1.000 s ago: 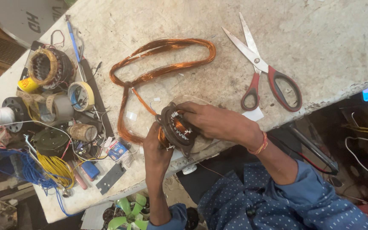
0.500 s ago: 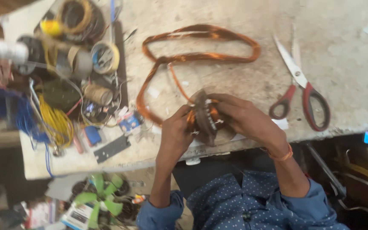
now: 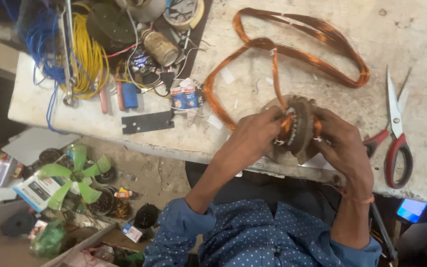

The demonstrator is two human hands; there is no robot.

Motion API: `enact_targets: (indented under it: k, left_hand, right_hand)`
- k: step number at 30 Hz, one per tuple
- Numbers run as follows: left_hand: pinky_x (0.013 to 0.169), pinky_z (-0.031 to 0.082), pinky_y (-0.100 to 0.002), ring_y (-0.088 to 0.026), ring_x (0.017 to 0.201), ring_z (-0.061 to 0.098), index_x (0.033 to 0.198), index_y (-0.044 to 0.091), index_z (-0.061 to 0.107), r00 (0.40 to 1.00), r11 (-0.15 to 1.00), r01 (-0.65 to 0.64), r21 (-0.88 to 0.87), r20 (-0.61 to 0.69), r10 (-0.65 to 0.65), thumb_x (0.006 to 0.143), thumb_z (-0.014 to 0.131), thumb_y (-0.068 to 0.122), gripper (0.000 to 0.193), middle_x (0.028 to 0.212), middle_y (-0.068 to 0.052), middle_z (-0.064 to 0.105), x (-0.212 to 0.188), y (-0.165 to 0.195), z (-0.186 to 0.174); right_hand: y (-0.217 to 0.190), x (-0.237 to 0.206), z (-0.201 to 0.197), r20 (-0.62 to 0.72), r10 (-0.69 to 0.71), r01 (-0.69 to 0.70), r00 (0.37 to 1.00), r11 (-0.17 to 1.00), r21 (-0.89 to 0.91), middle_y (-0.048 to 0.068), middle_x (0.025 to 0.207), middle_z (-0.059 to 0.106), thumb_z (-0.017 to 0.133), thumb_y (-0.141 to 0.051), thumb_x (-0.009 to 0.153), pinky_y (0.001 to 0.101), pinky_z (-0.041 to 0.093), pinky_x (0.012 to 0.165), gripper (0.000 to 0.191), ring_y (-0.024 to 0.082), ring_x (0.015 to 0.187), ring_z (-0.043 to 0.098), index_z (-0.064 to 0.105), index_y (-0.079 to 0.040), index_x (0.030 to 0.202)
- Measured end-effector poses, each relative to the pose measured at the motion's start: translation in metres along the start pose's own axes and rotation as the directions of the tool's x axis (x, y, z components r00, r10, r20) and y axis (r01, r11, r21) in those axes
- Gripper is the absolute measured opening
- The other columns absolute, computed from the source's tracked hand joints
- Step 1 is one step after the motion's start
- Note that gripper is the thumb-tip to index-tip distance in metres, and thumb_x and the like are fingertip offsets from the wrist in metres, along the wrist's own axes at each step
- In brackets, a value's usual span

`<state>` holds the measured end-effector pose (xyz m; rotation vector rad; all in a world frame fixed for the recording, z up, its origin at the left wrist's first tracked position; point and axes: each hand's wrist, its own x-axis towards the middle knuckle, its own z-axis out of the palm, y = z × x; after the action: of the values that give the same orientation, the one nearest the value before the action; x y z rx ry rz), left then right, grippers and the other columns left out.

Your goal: The person winds copper wire around a motor stator, using shears to cut a small white strip and then continuing to wrap the wire by hand. The person adjusts the wire placement and secures it with small white tabs.

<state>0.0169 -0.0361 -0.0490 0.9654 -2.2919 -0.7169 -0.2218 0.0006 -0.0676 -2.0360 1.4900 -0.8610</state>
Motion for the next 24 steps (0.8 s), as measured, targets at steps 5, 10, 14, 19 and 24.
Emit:
enact_targets:
  k: [5, 10, 14, 19, 24]
  left_hand:
    - [0.077, 0.054, -0.05, -0.039, 0.091, 0.067, 0.088, -0.002, 0.064, 0.998, 0.997, -0.057, 0.06, -0.021, 0.058, 0.082, 0.065, 0.003, 0.007, 0.107, -0.019, 0.06, 0.003, 0.003, 0.006]
    - [0.074, 0.054, -0.049, -0.039, 0.089, 0.066, 0.09, -0.002, 0.061, 0.988, 0.992, -0.124, 0.013, -0.096, 0.124, 0.081, 0.065, 0.0, 0.011, 0.109, -0.019, 0.059, 0.001, 0.003, 0.006]
    - [0.072, 0.053, -0.049, -0.04, 0.089, 0.065, 0.103, -0.003, 0.059, 0.986, 0.994, -0.107, -0.037, -0.133, 0.101, 0.078, 0.067, -0.003, 0.027, 0.104, -0.017, 0.058, -0.005, -0.001, 0.005]
    - [0.074, 0.055, -0.046, -0.038, 0.09, 0.066, 0.11, -0.004, 0.057, 0.986, 0.992, -0.095, -0.078, -0.144, 0.083, 0.079, 0.064, -0.009, 0.032, 0.107, -0.017, 0.057, -0.007, -0.003, 0.007]
    - [0.071, 0.052, -0.047, -0.04, 0.089, 0.063, 0.113, -0.007, 0.054, 0.96, 0.976, -0.204, -0.075, -0.211, 0.185, 0.079, 0.065, -0.009, 0.036, 0.111, -0.02, 0.055, -0.007, -0.005, 0.008]
  right_hand:
    - [-0.008, -0.005, 0.006, -0.018, 0.335, -0.323, 0.942, 0.919, 0.227, 0.013, 0.129, 0.072, 0.068, 0.006, 0.082, 0.0333, 0.059, 0.071, 0.043, 0.028, 0.093, 0.073, 0.068, 0.0, 0.124]
    - [-0.013, -0.003, 0.009, -0.121, 0.078, -0.074, 0.99, 0.996, 0.042, 0.017, 0.132, 0.069, 0.077, 0.005, 0.078, 0.0365, 0.058, 0.087, 0.042, 0.03, 0.109, 0.073, 0.069, 0.002, 0.119]
    - [-0.014, -0.003, 0.009, -0.088, 0.11, -0.112, 0.99, 0.993, -0.028, 0.017, 0.126, 0.07, 0.082, 0.001, 0.075, 0.0381, 0.057, 0.082, 0.041, 0.033, 0.102, 0.073, 0.071, 0.001, 0.115]
    - [-0.007, -0.004, 0.009, -0.089, 0.039, -0.047, 0.995, 0.995, -0.09, 0.018, 0.129, 0.068, 0.079, 0.003, 0.072, 0.04, 0.058, 0.087, 0.043, 0.036, 0.105, 0.071, 0.071, 0.001, 0.114]
    - [0.002, -0.006, 0.008, -0.061, 0.024, -0.034, 0.998, 0.986, -0.165, 0.017, 0.129, 0.069, 0.076, 0.005, 0.075, 0.0405, 0.057, 0.082, 0.036, 0.035, 0.097, 0.071, 0.072, 0.0, 0.11]
